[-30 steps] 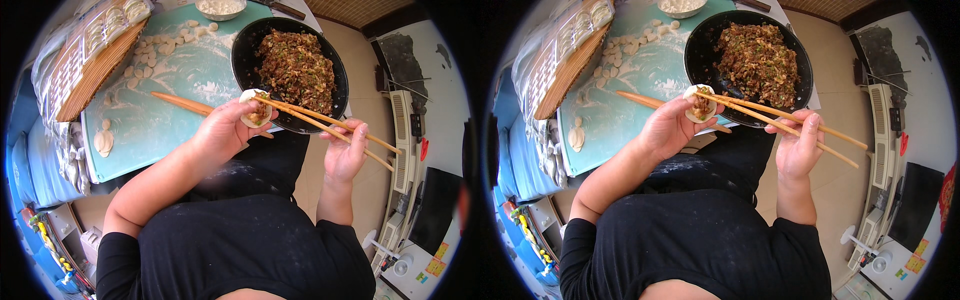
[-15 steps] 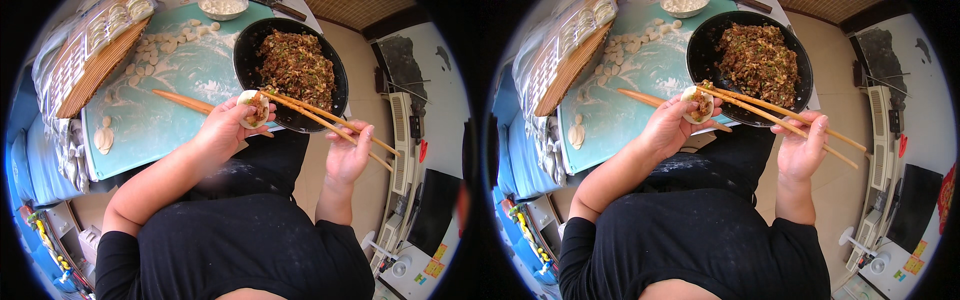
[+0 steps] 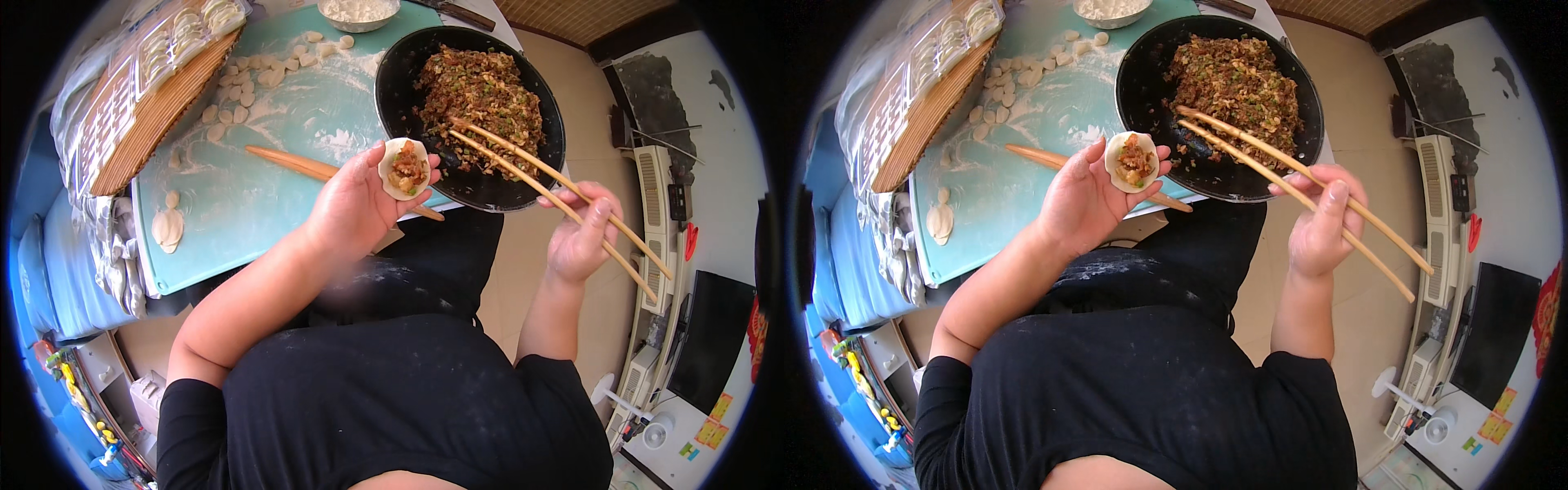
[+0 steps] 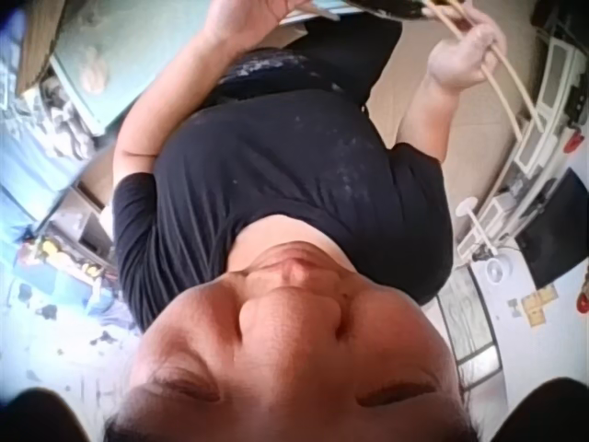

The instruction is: The person fills round dough wrappers with a meat and vegetable mixture using chopsticks, then folds and pleats the edges to seal the dumplings. Completed dumplings are placed on a bamboo tray. The person also handles dough balls and a rolling pin on a floured cutting board.

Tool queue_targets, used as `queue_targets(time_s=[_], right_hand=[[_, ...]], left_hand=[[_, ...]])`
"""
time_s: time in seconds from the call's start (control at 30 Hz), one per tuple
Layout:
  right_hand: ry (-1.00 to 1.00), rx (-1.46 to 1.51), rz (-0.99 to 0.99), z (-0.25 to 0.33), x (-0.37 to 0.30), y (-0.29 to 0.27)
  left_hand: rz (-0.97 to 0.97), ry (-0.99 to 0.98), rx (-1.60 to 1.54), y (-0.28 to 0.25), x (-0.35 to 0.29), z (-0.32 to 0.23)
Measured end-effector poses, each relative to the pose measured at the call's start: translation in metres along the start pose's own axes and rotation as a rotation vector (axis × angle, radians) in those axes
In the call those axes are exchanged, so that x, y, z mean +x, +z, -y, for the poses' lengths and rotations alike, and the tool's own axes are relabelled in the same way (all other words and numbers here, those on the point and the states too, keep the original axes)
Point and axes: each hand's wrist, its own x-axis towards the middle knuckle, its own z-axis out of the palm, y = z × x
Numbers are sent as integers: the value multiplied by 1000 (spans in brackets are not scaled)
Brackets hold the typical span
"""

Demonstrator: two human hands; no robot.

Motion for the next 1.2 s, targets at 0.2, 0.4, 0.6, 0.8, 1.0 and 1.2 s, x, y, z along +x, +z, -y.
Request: queue_targets(time_s=[0.2, 0.4, 0.6, 0.8, 1.0, 1.2], right_hand=[[-168, -26, 171, 15, -9, 20], [-337, -170, 318, 19, -16, 23], [-37, 146, 87, 30, 6, 10], [189, 303, 175, 15, 23, -9], [230, 363, 214, 12, 30, 2], [224, 340, 315, 9, 33, 8]], left_hand=[[-4, 12, 11, 5, -1, 1], [-26, 29, -29, 6, -4, -2], [22, -41, -92, 4, -10, -11], [176, -146, -127, 6, -15, -12], [165, -156, -88, 7, -21, -13], [184, -159, -62, 6, -21, -12]])
